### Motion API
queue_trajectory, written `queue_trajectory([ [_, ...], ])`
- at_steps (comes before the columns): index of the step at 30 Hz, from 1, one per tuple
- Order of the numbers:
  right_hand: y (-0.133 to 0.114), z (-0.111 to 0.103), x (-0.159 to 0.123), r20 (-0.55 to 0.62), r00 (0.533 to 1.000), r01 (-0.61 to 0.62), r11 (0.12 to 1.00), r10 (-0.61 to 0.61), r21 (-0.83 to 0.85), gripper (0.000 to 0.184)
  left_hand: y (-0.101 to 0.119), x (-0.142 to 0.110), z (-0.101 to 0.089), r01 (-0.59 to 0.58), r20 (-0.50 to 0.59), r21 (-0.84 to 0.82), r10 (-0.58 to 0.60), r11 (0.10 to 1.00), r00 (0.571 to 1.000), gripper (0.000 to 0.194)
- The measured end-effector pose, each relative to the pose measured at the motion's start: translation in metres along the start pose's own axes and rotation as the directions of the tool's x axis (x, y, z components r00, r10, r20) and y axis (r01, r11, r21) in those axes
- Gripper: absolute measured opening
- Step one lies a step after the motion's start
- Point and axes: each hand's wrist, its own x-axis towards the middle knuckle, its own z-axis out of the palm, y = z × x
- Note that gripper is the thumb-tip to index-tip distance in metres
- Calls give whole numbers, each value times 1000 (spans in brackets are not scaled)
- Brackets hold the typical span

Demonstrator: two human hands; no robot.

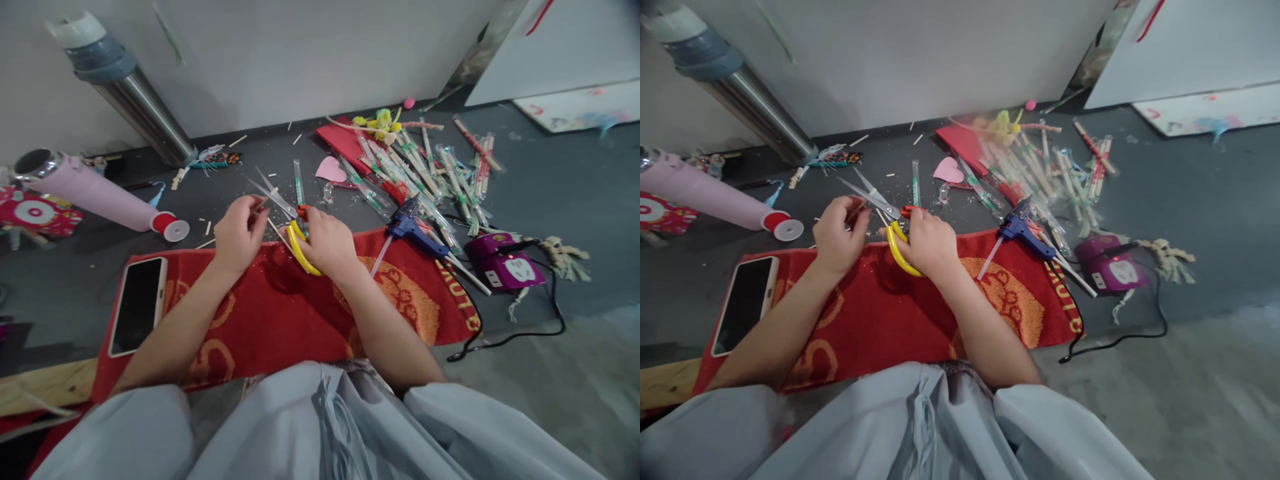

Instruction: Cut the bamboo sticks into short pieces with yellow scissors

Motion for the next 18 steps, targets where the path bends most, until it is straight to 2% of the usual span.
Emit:
queue_trajectory([
  [13,2,5,0,-10,998,70,995,-69,75,70,-6,-1,-5,-36,114,18,34,999,993,24],
  [18,0,4,0,27,999,22,995,-25,102,68,-4,0,-7,-25,143,4,24,1000,989,22],
])
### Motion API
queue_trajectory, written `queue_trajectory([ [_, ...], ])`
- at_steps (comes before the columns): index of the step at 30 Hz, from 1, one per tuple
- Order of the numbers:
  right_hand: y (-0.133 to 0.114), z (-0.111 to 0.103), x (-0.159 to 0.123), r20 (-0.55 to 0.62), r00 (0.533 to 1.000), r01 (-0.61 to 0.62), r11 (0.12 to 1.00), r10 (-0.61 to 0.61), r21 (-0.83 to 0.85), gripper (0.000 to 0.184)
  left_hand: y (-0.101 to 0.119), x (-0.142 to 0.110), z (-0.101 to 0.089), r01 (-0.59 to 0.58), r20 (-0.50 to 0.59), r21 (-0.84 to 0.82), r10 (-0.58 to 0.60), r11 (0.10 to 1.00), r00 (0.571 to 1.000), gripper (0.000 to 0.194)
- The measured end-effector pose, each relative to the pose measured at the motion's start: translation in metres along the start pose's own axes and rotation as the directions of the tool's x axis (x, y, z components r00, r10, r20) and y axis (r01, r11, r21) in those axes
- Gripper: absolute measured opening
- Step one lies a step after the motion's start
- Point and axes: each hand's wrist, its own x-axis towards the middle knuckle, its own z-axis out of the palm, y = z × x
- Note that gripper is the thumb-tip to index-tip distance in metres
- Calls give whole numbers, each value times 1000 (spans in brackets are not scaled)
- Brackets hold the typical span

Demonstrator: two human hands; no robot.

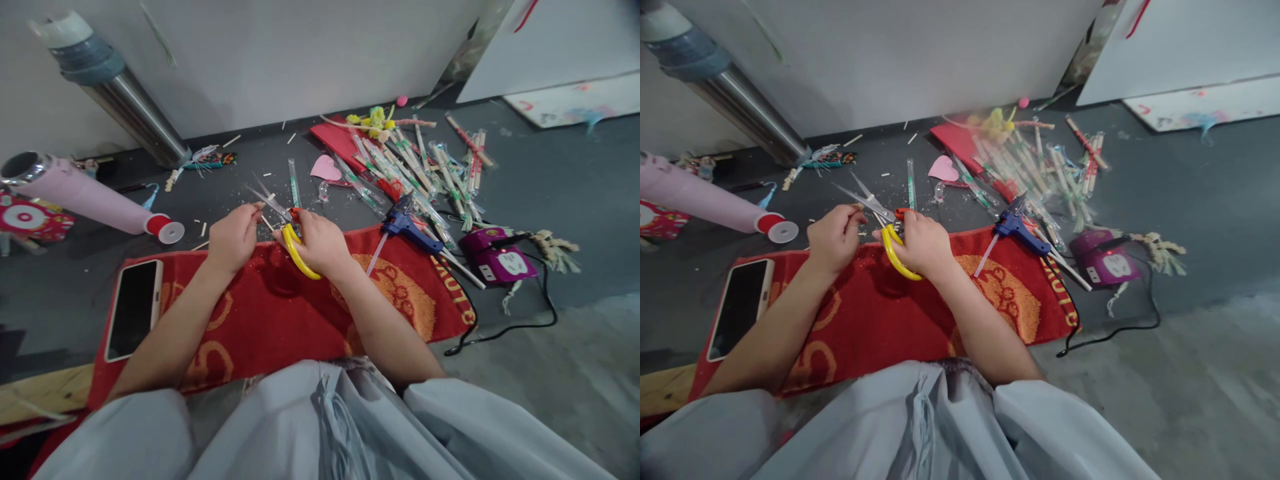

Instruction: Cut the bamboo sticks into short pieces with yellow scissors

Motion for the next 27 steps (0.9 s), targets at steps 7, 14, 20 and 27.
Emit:
queue_trajectory([
  [7,-5,-4,1,53,997,-60,998,60,-18,62,3,1,-2,3,2,22,-3,1000,1000,22],
  [14,-6,-6,1,76,994,-75,996,78,-44,62,3,1,0,20,1,33,-20,999,1000,27],
  [20,-4,-3,0,50,997,-52,997,54,-54,61,4,1,1,42,-14,39,-41,998,999,23],
  [27,1,1,-2,-5,999,40,999,-40,-29,65,4,3,-2,13,-18,25,-13,1000,1000,24],
])
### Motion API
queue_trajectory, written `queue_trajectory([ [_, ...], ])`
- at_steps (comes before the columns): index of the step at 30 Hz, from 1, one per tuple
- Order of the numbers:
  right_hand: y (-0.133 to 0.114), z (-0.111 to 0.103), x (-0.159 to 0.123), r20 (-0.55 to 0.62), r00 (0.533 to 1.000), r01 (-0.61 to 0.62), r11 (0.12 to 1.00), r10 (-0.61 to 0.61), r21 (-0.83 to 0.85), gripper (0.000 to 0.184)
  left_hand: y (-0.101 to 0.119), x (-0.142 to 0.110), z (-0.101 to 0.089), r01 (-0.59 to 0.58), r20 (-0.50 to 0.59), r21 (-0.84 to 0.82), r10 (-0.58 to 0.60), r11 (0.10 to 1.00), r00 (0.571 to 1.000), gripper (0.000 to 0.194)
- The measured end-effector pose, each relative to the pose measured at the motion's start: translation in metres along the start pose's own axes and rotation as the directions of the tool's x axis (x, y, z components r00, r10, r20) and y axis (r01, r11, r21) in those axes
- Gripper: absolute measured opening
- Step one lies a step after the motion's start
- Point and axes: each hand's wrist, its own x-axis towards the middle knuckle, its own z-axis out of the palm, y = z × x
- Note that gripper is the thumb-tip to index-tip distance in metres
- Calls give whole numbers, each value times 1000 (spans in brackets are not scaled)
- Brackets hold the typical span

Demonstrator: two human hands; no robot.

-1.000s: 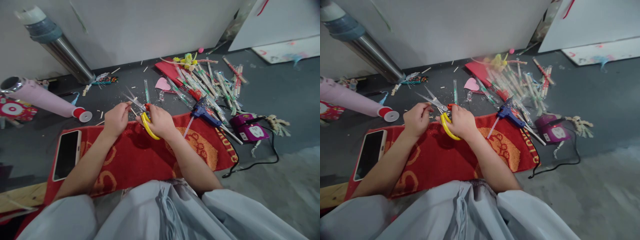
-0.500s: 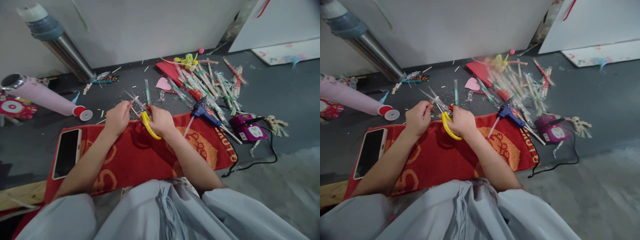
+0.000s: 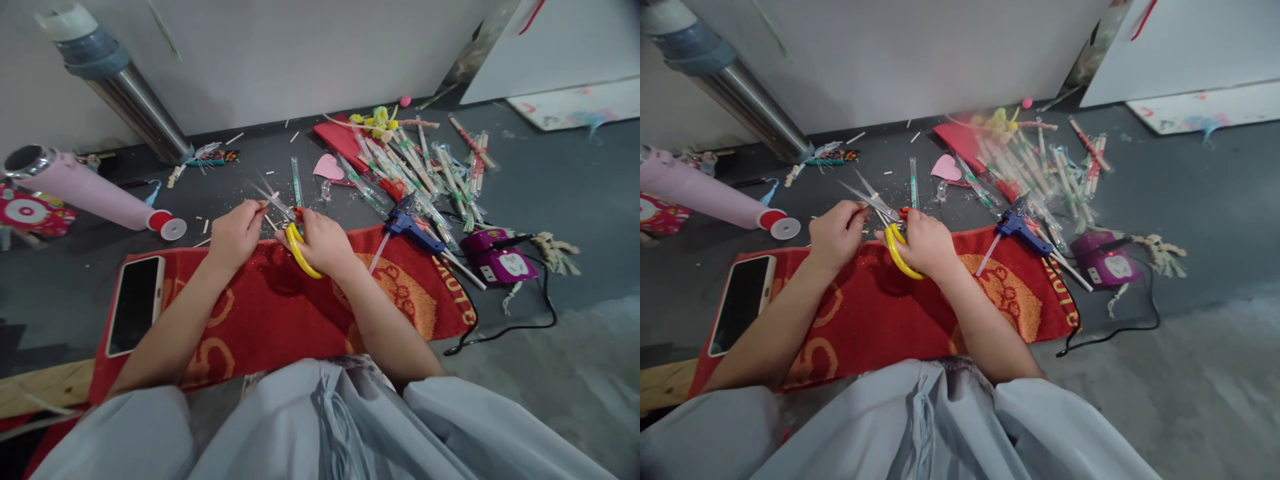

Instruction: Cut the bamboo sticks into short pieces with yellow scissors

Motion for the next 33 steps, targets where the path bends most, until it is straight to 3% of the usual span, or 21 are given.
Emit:
queue_trajectory([
  [9,2,0,0,-27,998,56,998,-56,0,70,2,0,-3,-12,60,-41,15,999,998,27],
  [21,-4,-5,2,77,995,-69,998,69,4,59,0,-1,-1,-16,58,29,15,999,998,26],
  [33,-3,0,2,40,997,-67,998,67,-19,60,0,-1,-1,-9,80,78,2,997,997,26],
])
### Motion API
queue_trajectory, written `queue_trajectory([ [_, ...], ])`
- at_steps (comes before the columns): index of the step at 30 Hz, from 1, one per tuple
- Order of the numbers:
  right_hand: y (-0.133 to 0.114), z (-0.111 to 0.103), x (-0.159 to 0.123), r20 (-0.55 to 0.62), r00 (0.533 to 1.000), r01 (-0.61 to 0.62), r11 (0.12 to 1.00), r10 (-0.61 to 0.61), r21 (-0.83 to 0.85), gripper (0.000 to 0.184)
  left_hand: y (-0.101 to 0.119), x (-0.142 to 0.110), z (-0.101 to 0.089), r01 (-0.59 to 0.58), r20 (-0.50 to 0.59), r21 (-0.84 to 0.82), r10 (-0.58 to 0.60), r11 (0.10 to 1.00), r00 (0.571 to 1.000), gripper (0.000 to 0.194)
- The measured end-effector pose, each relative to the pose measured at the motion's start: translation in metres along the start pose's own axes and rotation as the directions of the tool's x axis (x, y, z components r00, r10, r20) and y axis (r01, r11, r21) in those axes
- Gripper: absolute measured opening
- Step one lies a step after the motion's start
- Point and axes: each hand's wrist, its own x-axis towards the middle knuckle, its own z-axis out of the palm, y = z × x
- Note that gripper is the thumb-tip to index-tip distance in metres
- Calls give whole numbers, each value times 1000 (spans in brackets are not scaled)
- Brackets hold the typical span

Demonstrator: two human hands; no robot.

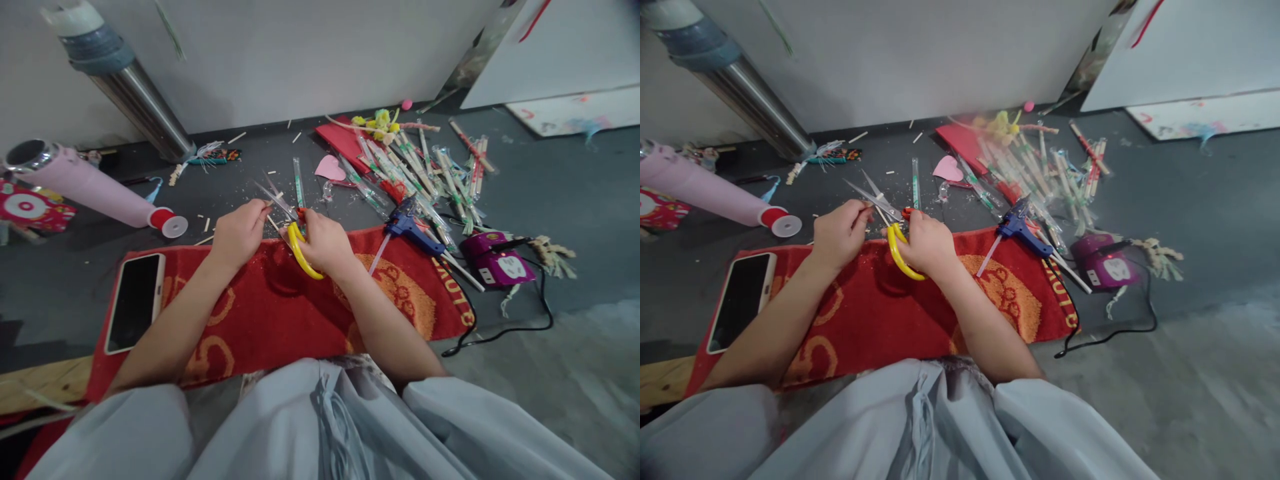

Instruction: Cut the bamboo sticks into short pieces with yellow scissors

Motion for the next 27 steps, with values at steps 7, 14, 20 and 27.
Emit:
queue_trajectory([
  [7,6,6,-1,-102,990,101,995,-100,4,71,3,1,-3,-35,-4,-38,35,999,999,21],
  [14,6,7,-2,-126,984,126,992,-124,6,75,5,1,-3,-44,-10,-102,43,994,999,20],
  [20,2,5,-1,-67,995,76,997,-74,25,67,5,0,-2,-32,-4,-86,32,996,999,22],
  [27,-2,-1,-1,6,1000,1,1000,-1,27,58,5,0,-3,-15,12,-83,16,996,1000,25],
])
